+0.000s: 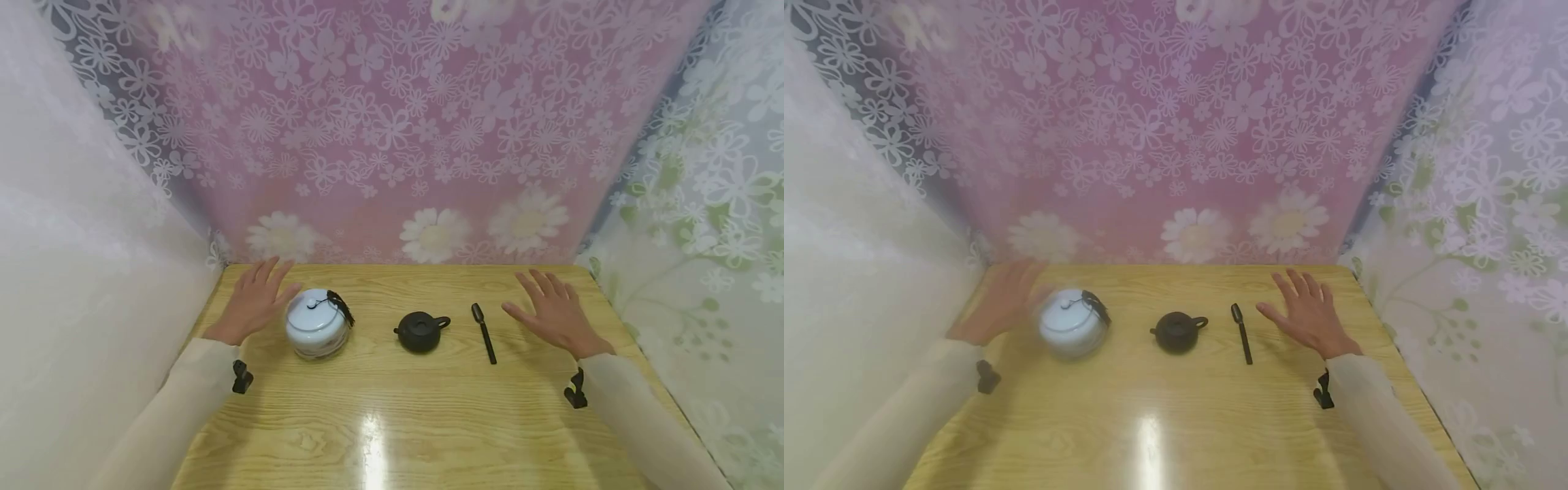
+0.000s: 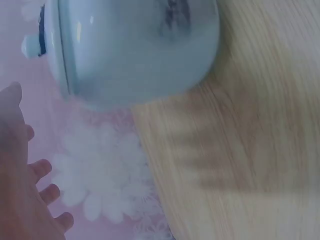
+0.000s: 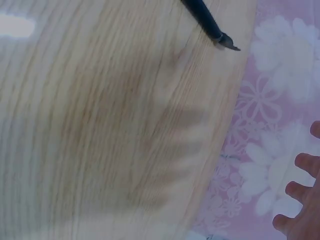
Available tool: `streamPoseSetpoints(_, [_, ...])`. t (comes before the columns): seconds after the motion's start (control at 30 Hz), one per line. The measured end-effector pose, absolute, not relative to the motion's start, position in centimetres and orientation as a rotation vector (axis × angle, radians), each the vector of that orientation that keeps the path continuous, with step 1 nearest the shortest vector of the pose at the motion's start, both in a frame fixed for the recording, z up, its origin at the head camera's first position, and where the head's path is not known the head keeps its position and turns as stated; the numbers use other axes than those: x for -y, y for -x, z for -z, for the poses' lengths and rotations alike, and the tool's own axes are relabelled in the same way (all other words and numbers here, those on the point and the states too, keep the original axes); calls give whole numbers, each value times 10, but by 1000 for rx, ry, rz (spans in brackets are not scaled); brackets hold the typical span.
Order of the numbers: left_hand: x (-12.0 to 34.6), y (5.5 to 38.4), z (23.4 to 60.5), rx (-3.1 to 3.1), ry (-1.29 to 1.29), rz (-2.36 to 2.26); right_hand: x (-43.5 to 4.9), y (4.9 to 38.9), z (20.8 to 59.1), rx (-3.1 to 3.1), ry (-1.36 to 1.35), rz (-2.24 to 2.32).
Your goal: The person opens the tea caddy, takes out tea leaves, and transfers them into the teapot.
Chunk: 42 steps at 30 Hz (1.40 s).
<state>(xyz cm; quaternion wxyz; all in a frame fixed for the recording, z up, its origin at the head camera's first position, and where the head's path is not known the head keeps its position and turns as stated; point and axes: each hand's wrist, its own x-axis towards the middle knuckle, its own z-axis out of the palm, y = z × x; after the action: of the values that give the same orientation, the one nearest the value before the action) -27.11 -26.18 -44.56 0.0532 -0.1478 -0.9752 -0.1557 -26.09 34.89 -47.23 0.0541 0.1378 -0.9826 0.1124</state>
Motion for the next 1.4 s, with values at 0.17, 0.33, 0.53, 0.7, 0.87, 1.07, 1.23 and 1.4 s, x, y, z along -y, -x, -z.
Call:
streamPoseSetpoints(0.17, [248, 276, 442, 2974, 487, 482, -336, 267, 470, 2965, -480, -357])
streamPoseSetpoints(0.33, [231, 279, 440, 2978, 543, 487, -323, 271, 469, 2965, -516, -410])
streamPoseSetpoints(0.53, [204, 277, 431, 2973, 633, 609, -305, 275, 469, 2948, -571, -475])
streamPoseSetpoints(0.7, [179, 276, 428, 2957, 700, 666, -289, 278, 467, 2950, -595, -522])
streamPoseSetpoints(0.87, [155, 273, 429, 2971, 724, 737, -274, 281, 468, 2930, -636, -569])
streamPoseSetpoints(1.07, [128, 271, 433, 2980, 760, 818, -258, 284, 472, 2919, -679, -603])
streamPoseSetpoints(1.23, [108, 269, 439, 2984, 796, 879, -246, 284, 477, 2909, -718, -670])
streamPoseSetpoints(1.4, [90, 267, 453, 2992, 791, 986, -235, 285, 486, 2890, -747, -806])
